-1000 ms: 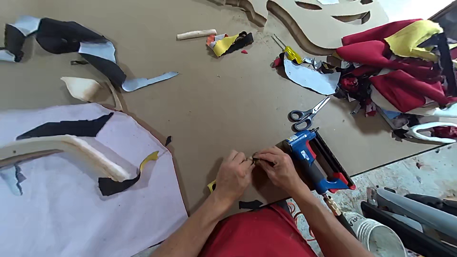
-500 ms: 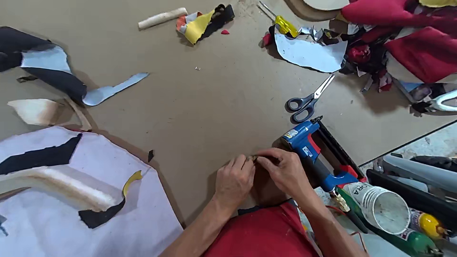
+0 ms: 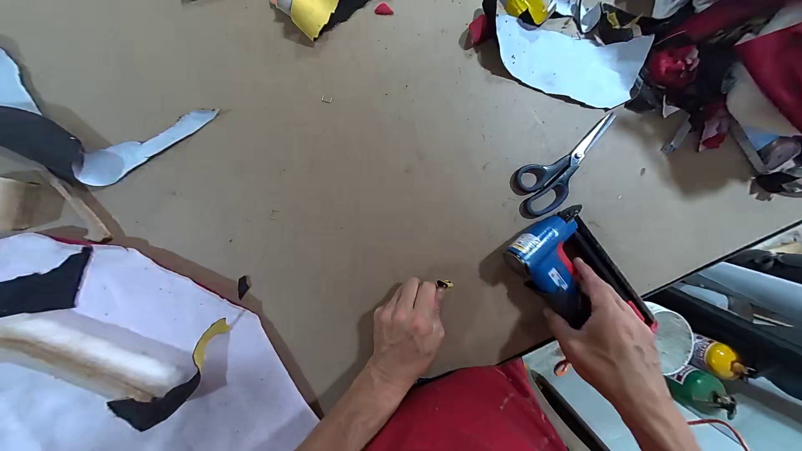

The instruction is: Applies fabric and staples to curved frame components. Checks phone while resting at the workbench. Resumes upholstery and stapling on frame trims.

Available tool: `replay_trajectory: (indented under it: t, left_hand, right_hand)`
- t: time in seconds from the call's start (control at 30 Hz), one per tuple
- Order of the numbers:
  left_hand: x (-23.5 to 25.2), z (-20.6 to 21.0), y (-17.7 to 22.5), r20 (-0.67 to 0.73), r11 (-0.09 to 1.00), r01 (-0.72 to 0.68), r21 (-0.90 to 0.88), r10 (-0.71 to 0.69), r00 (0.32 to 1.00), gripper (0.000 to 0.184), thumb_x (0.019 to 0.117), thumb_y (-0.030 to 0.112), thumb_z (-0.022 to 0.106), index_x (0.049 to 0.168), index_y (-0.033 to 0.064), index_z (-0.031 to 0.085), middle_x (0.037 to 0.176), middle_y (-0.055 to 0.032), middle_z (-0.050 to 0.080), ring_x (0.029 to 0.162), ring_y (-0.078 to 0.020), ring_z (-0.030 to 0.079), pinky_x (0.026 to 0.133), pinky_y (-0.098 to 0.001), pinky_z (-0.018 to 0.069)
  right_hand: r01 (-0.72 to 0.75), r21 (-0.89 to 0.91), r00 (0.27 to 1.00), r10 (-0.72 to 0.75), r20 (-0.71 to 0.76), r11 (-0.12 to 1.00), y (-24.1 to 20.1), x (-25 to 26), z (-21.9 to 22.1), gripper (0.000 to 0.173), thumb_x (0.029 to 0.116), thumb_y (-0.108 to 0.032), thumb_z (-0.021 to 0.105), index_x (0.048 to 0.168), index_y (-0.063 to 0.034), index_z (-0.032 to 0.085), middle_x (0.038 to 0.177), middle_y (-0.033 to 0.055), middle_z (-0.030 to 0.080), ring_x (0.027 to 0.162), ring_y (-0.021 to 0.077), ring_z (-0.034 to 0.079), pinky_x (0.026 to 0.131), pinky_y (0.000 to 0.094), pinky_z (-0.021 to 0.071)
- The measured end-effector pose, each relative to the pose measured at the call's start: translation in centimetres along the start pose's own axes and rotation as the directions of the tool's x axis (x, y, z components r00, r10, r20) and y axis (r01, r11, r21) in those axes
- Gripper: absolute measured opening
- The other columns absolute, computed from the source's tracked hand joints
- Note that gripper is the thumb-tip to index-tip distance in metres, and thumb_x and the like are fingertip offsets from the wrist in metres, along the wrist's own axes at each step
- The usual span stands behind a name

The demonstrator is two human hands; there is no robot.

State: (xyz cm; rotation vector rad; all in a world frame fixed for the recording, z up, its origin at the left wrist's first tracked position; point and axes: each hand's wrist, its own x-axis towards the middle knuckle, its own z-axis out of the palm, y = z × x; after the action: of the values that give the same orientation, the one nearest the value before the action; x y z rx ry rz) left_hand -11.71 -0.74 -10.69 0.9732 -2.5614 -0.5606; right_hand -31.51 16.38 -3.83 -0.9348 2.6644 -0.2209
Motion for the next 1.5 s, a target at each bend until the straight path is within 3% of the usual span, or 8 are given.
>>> replay_trajectory:
  t: [0.1,0.2,0.37,0.9,1.1,1.17,1.27,1.5]
  left_hand:
    - [0.2,0.1,0.1,-0.011,1.0,0.009,0.011,-0.008,1.0,0.027,0.0987,0.02,0.055,0.079,0.0075,0.069,0.07,-0.0054,0.061,0.058,-0.0185,0.064,0.046,-0.031,0.0515]
    - [0.1,0.1,0.2,0.0,1.0,0.012,0.019,-0.012,1.0,0.027,0.0984,0.019,0.054,0.078,0.0089,0.067,0.07,-0.0052,0.06,0.057,-0.0197,0.063,0.045,-0.0318,0.0497]
    - [0.1,-0.1,0.2,0.047,0.999,0.035,-0.023,-0.034,0.998,0.018,0.0941,0.017,0.058,0.084,0.0094,0.071,0.075,-0.0052,0.061,0.06,-0.0198,0.064,0.046,-0.032,0.0513]
    - [0.1,-0.3,0.0,0.076,0.995,0.048,-0.093,-0.041,0.996,0.016,0.0936,0.018,0.059,0.085,0.011,0.071,0.076,-0.0038,0.057,0.06,-0.0179,0.061,0.044,-0.03,0.0481]
    - [0.0,-0.4,0.0,0.079,0.994,0.05,-0.102,-0.042,0.996,0.016,0.0938,0.018,0.058,0.087,0.0114,0.072,0.077,-0.0043,0.058,0.061,-0.019,0.061,0.044,-0.0315,0.0485]
    - [0.1,-0.3,0.0,0.065,0.994,0.055,-0.096,-0.049,0.997,0.018,0.0947,0.019,0.058,0.084,0.0108,0.07,0.075,-0.004,0.058,0.06,-0.0186,0.061,0.045,-0.0319,0.0492]
    - [0.1,0.0,-0.1,0.019,0.996,0.071,-0.056,-0.07,0.997,0.022,0.0958,0.019,0.057,0.08,0.0104,0.068,0.073,-0.0035,0.059,0.058,-0.0178,0.062,0.045,-0.0314,0.0494]
    - [0.1,0.1,-0.4,0.017,0.986,0.11,-0.127,-0.109,0.994,0.028,0.1006,0.025,0.055,0.082,0.0101,0.07,0.075,-0.0029,0.061,0.062,-0.0161,0.062,0.049,-0.0305,0.0513]
  right_hand:
    - [0.043,-0.006,0.995,-0.042,0.094,0.999,-1.9,-1.1,-4.1,0.065,0.0789,-0.042,0.059,0.13,-0.0023,0.064,0.094,0.0135,0.073,0.079,0.0319,0.071,0.063,0.0563,0.0534]
    - [0.111,0.089,0.961,-0.13,0.243,0.99,-4.5,-2.8,-7.1,0.04,0.0845,-0.037,0.072,0.105,-0.0025,0.071,0.078,0.0129,0.072,0.069,0.0297,0.071,0.058,0.0536,0.054]
    - [0.26,0.201,0.89,-0.315,0.33,0.944,-7.5,-3.4,-5.9,0.043,0.0782,-0.029,0.078,0.114,-0.0051,0.074,0.089,0.0117,0.077,0.075,0.0258,0.074,0.063,0.0482,0.0586]
    - [0.388,0.159,0.849,-0.419,0.323,0.908,-7.1,-2.9,-4.3,0.047,0.0804,-0.036,0.077,0.118,-0.0064,0.073,0.095,0.0079,0.078,0.084,0.0196,0.075,0.071,0.0395,0.0609]
    - [0.342,0.077,0.87,-0.347,0.35,0.936,-7.7,-3.1,-3.8,0.043,0.0732,-0.038,0.077,0.106,-0.0096,0.074,0.081,0.006,0.074,0.071,0.0232,0.073,0.057,0.0461,0.0568]
    - [0.342,0.098,0.883,-0.356,0.308,0.934,-7.2,-3.3,-4.1,0.039,0.0752,-0.037,0.075,0.104,-0.0098,0.074,0.078,0.006,0.073,0.066,0.0221,0.072,0.054,0.0453,0.0554]
    - [0.317,0.162,0.885,-0.353,0.304,0.934,-6.8,-3.6,-5.1,0.04,0.0781,-0.032,0.075,0.108,-0.0064,0.074,0.079,0.0097,0.075,0.066,0.024,0.072,0.056,0.0468,0.0558]
    - [0.303,0.224,0.871,-0.364,0.329,0.926,-7.1,-4.1,-4.1,0.038,0.0787,-0.032,0.076,0.109,-0.0088,0.074,0.08,0.008,0.075,0.068,0.0226,0.072,0.057,0.0462,0.0566]
